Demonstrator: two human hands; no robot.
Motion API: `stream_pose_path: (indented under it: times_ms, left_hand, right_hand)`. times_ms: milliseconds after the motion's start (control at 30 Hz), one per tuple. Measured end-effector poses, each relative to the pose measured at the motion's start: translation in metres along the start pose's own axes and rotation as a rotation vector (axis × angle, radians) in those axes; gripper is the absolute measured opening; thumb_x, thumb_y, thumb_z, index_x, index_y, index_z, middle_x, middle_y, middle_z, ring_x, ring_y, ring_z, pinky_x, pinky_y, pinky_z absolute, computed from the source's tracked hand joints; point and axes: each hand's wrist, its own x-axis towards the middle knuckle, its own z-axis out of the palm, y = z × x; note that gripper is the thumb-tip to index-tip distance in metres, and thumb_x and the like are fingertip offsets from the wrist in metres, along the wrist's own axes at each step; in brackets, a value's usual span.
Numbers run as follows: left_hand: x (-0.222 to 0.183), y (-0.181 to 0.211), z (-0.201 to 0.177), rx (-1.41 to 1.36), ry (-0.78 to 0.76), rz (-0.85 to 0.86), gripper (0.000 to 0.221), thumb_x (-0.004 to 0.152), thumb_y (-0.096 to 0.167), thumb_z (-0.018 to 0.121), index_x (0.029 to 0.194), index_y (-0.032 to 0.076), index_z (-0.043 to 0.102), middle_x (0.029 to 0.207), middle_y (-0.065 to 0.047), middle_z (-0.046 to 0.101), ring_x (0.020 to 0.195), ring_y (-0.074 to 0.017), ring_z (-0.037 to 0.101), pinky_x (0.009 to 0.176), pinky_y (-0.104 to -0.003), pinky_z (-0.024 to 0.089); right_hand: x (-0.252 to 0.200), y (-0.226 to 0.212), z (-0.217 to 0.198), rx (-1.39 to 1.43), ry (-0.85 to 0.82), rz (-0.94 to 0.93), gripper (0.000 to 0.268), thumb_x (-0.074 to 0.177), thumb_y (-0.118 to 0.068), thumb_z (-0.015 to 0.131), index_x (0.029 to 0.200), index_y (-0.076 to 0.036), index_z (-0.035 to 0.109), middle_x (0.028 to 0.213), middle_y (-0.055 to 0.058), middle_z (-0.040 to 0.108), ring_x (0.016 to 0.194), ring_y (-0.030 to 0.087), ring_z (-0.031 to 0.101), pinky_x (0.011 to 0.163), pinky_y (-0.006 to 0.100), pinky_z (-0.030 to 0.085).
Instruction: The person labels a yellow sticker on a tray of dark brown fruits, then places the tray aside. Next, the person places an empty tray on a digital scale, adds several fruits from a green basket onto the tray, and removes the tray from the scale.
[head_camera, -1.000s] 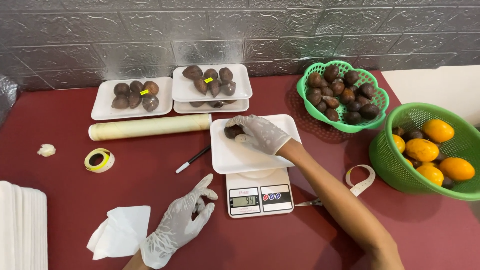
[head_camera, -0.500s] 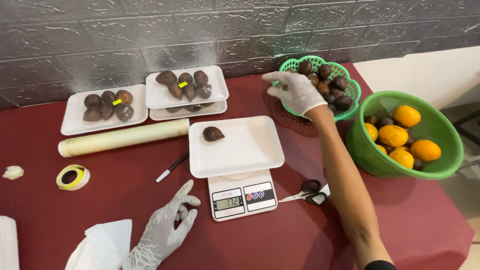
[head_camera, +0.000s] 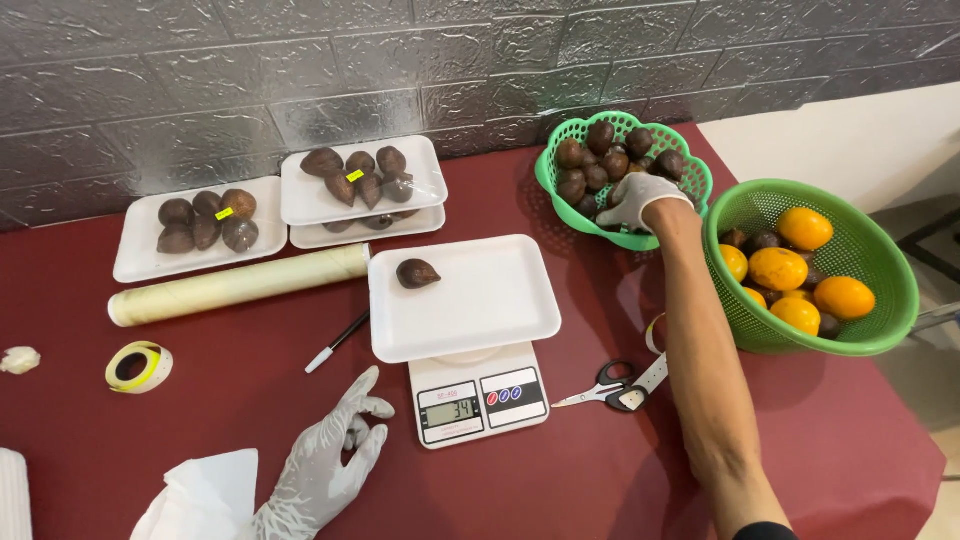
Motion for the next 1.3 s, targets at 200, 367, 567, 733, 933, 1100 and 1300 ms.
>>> stream_pose_path:
  times_ms: [200, 367, 567, 733, 933, 1100, 1300]
  left_hand:
    - [0.001, 0.002, 0.000, -0.018, -0.004, 0.000, 0.074, 0.088, 0.010, 0.066, 0.156, 0.021, 0.040, 0.107, 0.010, 0.074, 0.058, -0.0062, 0.053, 0.071, -0.023, 0.055]
    - [0.000, 0.002, 0.000, -0.030, -0.003, -0.016, 0.072, 0.089, 0.011, 0.066, 0.156, 0.021, 0.041, 0.107, 0.010, 0.074, 0.059, -0.0066, 0.053, 0.071, -0.023, 0.056]
    - [0.000, 0.002, 0.000, -0.026, -0.018, -0.073, 0.077, 0.089, 0.012, 0.067, 0.158, 0.026, 0.038, 0.106, 0.009, 0.074, 0.060, -0.0057, 0.056, 0.077, -0.023, 0.059]
    - [0.000, 0.006, -0.001, -0.026, -0.021, -0.071, 0.077, 0.089, 0.012, 0.066, 0.158, 0.026, 0.037, 0.106, 0.009, 0.074, 0.060, -0.0059, 0.055, 0.076, -0.023, 0.057]
    - [0.000, 0.007, -0.002, -0.045, -0.010, -0.047, 0.074, 0.089, 0.013, 0.066, 0.157, 0.023, 0.040, 0.107, 0.009, 0.074, 0.062, -0.0066, 0.055, 0.076, -0.023, 0.057]
    - [-0.001, 0.006, -0.002, -0.011, -0.022, -0.058, 0.075, 0.089, 0.014, 0.066, 0.158, 0.027, 0.038, 0.107, 0.010, 0.074, 0.061, -0.0067, 0.056, 0.078, -0.024, 0.058]
    - [0.000, 0.006, -0.002, -0.009, -0.029, -0.075, 0.075, 0.089, 0.016, 0.066, 0.158, 0.027, 0.037, 0.108, 0.010, 0.074, 0.062, -0.0069, 0.056, 0.078, -0.024, 0.058]
  right_hand:
    - [-0.003, -0.008, 0.001, -0.068, -0.030, -0.013, 0.036, 0.075, -0.040, 0.083, 0.078, -0.009, 0.064, 0.083, 0.014, 0.070, 0.081, 0.035, 0.068, 0.072, 0.048, 0.051]
    - [-0.029, -0.021, -0.016, -0.042, 0.083, -0.025, 0.035, 0.072, -0.036, 0.084, 0.102, -0.020, 0.078, 0.111, 0.013, 0.074, 0.103, 0.040, 0.070, 0.086, 0.049, 0.055]
    - [-0.065, -0.052, -0.028, 0.182, 0.270, -0.294, 0.050, 0.069, -0.036, 0.077, 0.118, -0.026, 0.071, 0.102, 0.007, 0.072, 0.099, 0.031, 0.066, 0.089, 0.044, 0.048]
    - [-0.096, -0.098, -0.010, 0.391, 0.047, -0.930, 0.043, 0.076, -0.018, 0.077, 0.117, -0.021, 0.070, 0.102, 0.000, 0.070, 0.088, 0.016, 0.061, 0.081, 0.031, 0.051]
    - [-0.093, -0.126, 0.020, 0.313, -0.112, -1.071, 0.052, 0.072, -0.013, 0.069, 0.123, -0.016, 0.061, 0.107, 0.002, 0.068, 0.088, 0.020, 0.060, 0.082, 0.035, 0.053]
    - [-0.088, -0.129, 0.032, 0.327, -0.094, -1.143, 0.049, 0.075, -0.011, 0.073, 0.122, -0.013, 0.060, 0.117, 0.005, 0.067, 0.095, 0.023, 0.063, 0.083, 0.037, 0.053]
    - [-0.086, -0.130, 0.037, 0.313, -0.114, -1.123, 0.048, 0.077, -0.013, 0.074, 0.122, -0.013, 0.059, 0.121, 0.005, 0.067, 0.097, 0.024, 0.063, 0.084, 0.038, 0.053]
